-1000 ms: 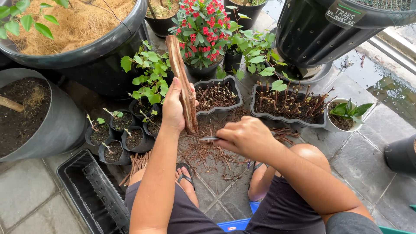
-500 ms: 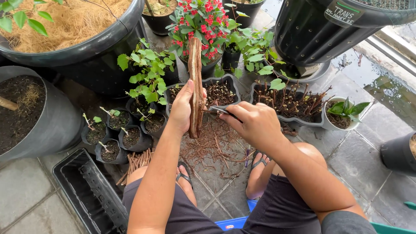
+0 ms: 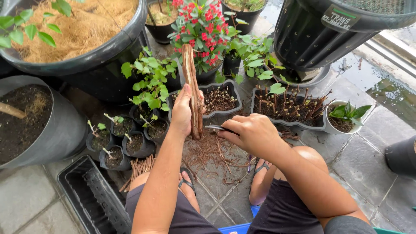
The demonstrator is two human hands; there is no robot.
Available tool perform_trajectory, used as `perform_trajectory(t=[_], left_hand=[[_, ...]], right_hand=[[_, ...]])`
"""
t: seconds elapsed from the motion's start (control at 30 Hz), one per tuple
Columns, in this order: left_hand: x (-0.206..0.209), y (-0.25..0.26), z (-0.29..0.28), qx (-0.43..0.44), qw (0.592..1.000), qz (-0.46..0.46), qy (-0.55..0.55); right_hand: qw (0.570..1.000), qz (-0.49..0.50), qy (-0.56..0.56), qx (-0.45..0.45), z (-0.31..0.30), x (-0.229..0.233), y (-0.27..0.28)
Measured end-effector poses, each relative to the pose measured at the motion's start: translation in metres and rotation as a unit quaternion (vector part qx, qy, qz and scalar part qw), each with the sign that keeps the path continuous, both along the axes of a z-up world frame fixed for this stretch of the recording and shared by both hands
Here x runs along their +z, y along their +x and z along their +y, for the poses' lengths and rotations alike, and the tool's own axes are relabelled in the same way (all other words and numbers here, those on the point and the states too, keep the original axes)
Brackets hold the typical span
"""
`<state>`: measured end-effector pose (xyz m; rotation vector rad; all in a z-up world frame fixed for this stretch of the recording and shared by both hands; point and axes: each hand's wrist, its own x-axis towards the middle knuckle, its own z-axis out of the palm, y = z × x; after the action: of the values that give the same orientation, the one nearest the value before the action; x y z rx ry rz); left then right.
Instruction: Trimming and scraping a thick branch using pruning shears
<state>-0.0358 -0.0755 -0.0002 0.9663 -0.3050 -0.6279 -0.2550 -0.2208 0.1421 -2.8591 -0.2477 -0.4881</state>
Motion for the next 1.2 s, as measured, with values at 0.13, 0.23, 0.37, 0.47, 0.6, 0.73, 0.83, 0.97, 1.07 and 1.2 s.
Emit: perform_trajectory(t=[0.13, 0.23, 0.37, 0.47, 0.6, 0.73, 0.83, 0.97, 1.07, 1.2], left_hand=[[0.007, -0.009, -0.003, -0.007, 1.000, 0.020, -0.007], [0.003, -0.010, -0.009, -0.009, 1.000, 0.007, 0.007], [-0.001, -0.013, -0.013, -0.001, 0.999, -0.022, 0.041], [-0.018, -0.006, -0.017, 0.008, 0.997, -0.045, 0.057], [-0.008, -0.011, -0.015, 0.062, 0.991, -0.091, 0.079], [0.015, -0.012, -0.002, 0.087, 0.985, -0.107, 0.106], [0.030, -0.003, 0.007, 0.100, 0.988, -0.062, 0.101], [0.031, 0.005, 0.013, 0.057, 0.997, 0.009, 0.051], [0.037, 0.001, 0.014, 0.025, 0.999, 0.021, 0.018], [0.030, -0.006, 0.005, -0.015, 1.000, 0.005, 0.023]], right_hand=[[0.998, 0.027, 0.016, -0.057, -0.008, 0.001, 0.000], [0.997, -0.024, -0.011, -0.076, -0.016, -0.006, 0.002], [0.996, -0.040, -0.024, -0.079, -0.016, -0.009, 0.002], [0.994, -0.050, -0.055, -0.079, -0.012, -0.015, 0.002], [0.993, 0.005, -0.095, -0.068, 0.004, -0.017, -0.003], [0.994, -0.005, -0.106, -0.006, 0.025, -0.020, -0.012], [0.996, 0.056, -0.050, 0.051, 0.034, -0.003, -0.014], [0.997, 0.067, -0.017, 0.034, 0.023, 0.017, -0.012], [1.000, 0.023, 0.012, -0.018, 0.007, 0.016, -0.002], [0.995, -0.061, 0.024, -0.081, -0.004, -0.013, 0.002]])
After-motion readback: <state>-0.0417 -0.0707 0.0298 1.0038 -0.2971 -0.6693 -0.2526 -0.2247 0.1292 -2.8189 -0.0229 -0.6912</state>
